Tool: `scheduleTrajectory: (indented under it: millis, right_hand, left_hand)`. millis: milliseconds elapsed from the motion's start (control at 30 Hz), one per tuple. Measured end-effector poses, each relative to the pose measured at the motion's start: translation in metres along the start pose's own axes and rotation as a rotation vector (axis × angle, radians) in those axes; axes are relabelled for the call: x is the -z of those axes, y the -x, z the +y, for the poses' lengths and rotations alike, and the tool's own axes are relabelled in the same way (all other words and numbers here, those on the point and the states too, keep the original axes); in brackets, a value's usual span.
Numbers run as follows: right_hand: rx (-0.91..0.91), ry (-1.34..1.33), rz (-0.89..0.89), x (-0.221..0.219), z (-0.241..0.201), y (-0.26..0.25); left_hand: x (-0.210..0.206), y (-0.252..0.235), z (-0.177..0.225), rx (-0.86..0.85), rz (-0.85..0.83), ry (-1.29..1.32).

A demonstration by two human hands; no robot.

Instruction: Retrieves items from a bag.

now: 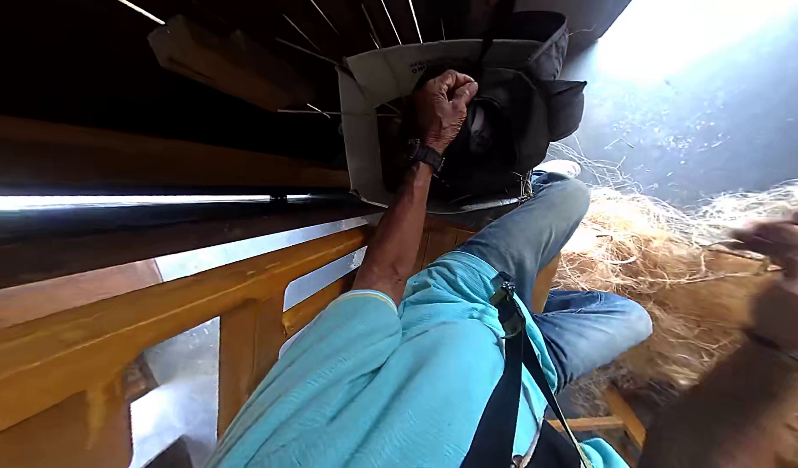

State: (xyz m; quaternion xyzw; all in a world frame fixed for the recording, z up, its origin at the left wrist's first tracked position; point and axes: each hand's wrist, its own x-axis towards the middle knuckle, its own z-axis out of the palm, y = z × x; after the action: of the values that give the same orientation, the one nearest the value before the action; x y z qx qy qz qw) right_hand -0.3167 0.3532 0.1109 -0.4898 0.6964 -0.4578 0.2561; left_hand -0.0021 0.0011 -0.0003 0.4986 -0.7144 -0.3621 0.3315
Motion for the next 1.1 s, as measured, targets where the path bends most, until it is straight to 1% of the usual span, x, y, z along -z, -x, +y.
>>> scheduleTrajectory:
  millis: [33, 67, 133, 200, 267, 333, 400, 467, 533, 600, 767, 900, 967, 1033, 1100]
  right_hand:
    - [0.056, -0.002, -0.020, -0.052, -0.017, -0.023]
    - [0.101, -0.019, -0.079, -0.092, -0.026, -0.042]
    - [0.145, -0.011, -0.212, -0.146, -0.029, -0.072]
    - [0.077, 0.064, -0.279, -0.184, -0.027, -0.098]
    - [-0.049, 0.143, -0.304, -0.214, -0.020, -0.122]
    - [-0.177, 0.232, -0.379, -0.237, -0.026, -0.135]
    - [-0.221, 0.314, -0.447, -0.254, -0.032, -0.140]
    - [-0.277, 0.403, -0.488, -0.269, -0.039, -0.142]
    - [-0.405, 0.496, -0.527, -0.280, -0.044, -0.147]
    - [-0.519, 0.541, -0.549, -0.289, -0.042, -0.153]
    - [-0.653, 0.436, -0.521, -0.305, -0.001, -0.154]
    - [-0.777, 0.470, -0.543, -0.312, 0.003, -0.161]
    - [-0.822, 0.454, -0.534, -0.312, 0.000, -0.165]
    - [-0.813, 0.362, -0.495, -0.310, 0.007, -0.165]
    - [-0.790, 0.138, -0.381, -0.310, 0.014, -0.161]
  left_hand:
    - [0.000, -0.001, -0.001, -0.006, -0.001, 0.022]
    - [0.000, 0.000, -0.003, -0.007, -0.001, 0.041]
    - [0.002, 0.004, -0.007, 0.018, 0.010, 0.051]
    - [0.008, 0.015, -0.011, 0.095, 0.058, -0.007]
    - [0.013, 0.033, -0.019, 0.195, 0.131, -0.051]
    - [0.012, 0.053, -0.035, 0.311, 0.177, -0.015]
    - [0.011, 0.072, -0.052, 0.450, 0.137, 0.059]
    - [0.007, 0.089, -0.066, 0.531, 0.085, 0.100]
    - [-0.001, 0.102, -0.076, 0.529, 0.031, 0.109]
    - [-0.008, 0.107, -0.079, 0.502, 0.022, 0.116]
    - [-0.022, 0.110, -0.079, 0.482, 0.069, 0.158]
    - [-0.026, 0.112, -0.071, 0.467, 0.068, 0.127]
    - [-0.027, 0.115, -0.061, 0.493, 0.095, 0.071]
    - [-0.031, 0.120, -0.045, 0.483, 0.136, -0.004]
    - [-0.030, 0.127, -0.024, 0.421, 0.135, -0.079]
